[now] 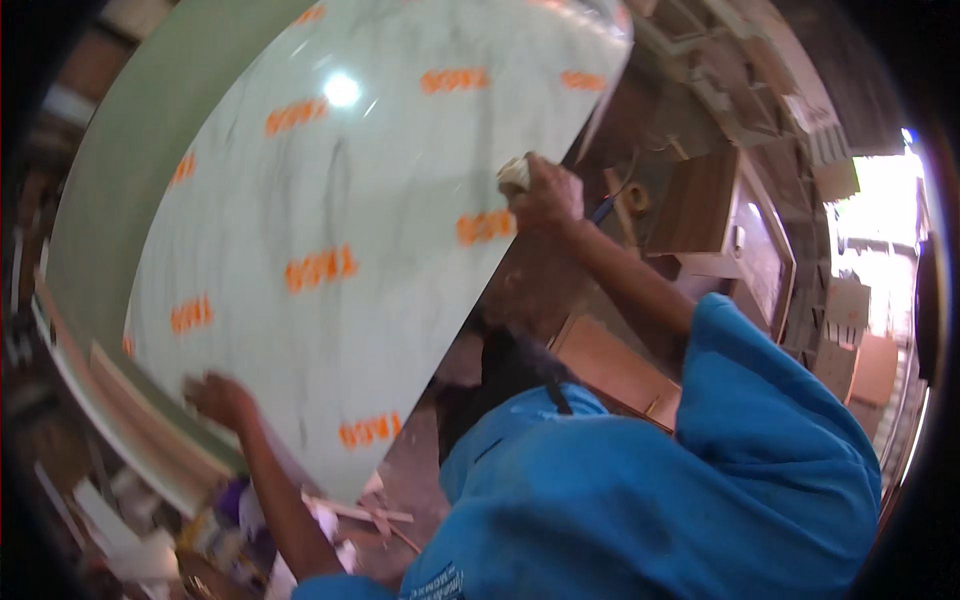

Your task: The person aligns a decorative laminate sheet onto a wooden board, presses it down by hand, and uses a cloth-covered wooden block to smooth out the surface and secure the edges.

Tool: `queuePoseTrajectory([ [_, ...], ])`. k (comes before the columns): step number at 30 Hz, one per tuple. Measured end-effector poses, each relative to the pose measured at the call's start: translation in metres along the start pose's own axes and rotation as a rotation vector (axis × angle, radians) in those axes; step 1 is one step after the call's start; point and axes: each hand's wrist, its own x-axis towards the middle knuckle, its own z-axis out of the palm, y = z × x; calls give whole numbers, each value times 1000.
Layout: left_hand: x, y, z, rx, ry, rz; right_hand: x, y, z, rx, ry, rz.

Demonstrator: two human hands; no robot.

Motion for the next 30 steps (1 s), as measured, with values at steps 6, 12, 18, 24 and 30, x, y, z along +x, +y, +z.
queuePoseTrajectory([
  [6, 0, 3, -60, -353, 11, -238, -127, -103, 34, 67, 26, -201],
  [12, -6, 4, -54, -374, -9, -311, -221, -180, 62, 66, -57, -360],
  [18, -2, 19, -70, -398, -93, -319, -296, -228, 83, 89, -192, -639],
  [24, -2, -35, -25, -519, -139, -299, -343, -295, 97, 77, -373, -985],
  [30, -98, -108, -70, -1302, 81, -288, -237, -220, 100, 170, -516, -1060],
])
